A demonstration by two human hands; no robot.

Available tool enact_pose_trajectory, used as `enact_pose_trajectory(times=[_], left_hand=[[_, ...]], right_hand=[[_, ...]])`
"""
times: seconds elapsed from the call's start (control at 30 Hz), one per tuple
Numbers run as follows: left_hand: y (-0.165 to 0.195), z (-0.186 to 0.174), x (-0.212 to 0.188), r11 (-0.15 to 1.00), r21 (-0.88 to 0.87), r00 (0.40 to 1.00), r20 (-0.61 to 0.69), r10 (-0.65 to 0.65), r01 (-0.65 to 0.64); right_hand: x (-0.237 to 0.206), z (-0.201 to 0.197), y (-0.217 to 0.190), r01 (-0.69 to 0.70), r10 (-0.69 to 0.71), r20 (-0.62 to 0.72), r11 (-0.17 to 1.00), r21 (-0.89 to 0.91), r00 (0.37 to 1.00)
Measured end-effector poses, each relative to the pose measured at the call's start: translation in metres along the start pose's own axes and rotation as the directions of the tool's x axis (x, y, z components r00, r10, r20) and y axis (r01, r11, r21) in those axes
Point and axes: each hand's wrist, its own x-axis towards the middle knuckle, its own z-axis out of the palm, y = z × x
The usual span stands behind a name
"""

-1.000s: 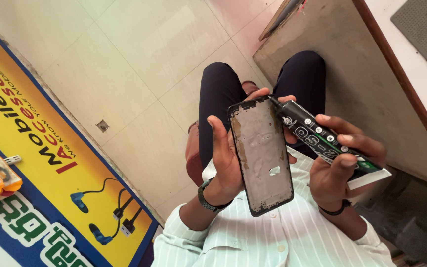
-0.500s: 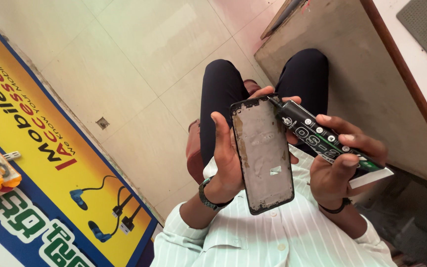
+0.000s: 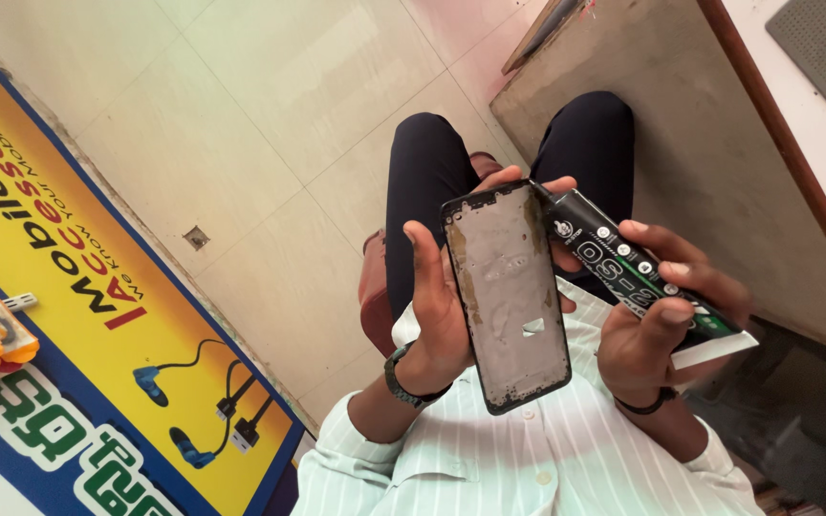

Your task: The person sits on a chair holding a phone with its back panel removed and squeezes adhesive from a tube along the frame edges, rotating the phone to reach each side. They then cap the tube, set it on the workbench, and use a small tool to scrape along the phone frame edges.

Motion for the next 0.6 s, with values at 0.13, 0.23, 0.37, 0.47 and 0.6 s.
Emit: enact_pose_trajectory(times=[0.13,0.23,0.37,0.47,0.6], left_hand=[[-0.002,-0.001,0.001,1.000,-0.004,1.000,0.003,0.021,-0.021],[-0.005,-0.002,0.000,0.999,0.020,0.999,0.001,0.043,-0.043],[-0.009,-0.006,-0.004,0.985,0.149,0.996,0.006,0.085,-0.085],[-0.010,-0.007,-0.003,0.977,0.192,0.995,-0.003,0.098,-0.096],[-0.009,-0.005,-0.004,0.967,0.235,0.993,-0.044,0.111,-0.098]], right_hand=[[0.001,0.000,0.001,0.025,-0.025,-0.005,1.000,-0.010,1.000],[0.000,-0.001,0.002,0.043,-0.043,-0.018,0.999,-0.028,0.999],[-0.003,-0.001,0.000,0.063,-0.063,0.000,0.996,-0.063,0.998],[-0.003,0.001,0.001,0.087,-0.087,-0.002,0.993,-0.080,0.996],[-0.003,0.007,0.001,0.120,-0.120,0.009,0.988,-0.099,0.993]])
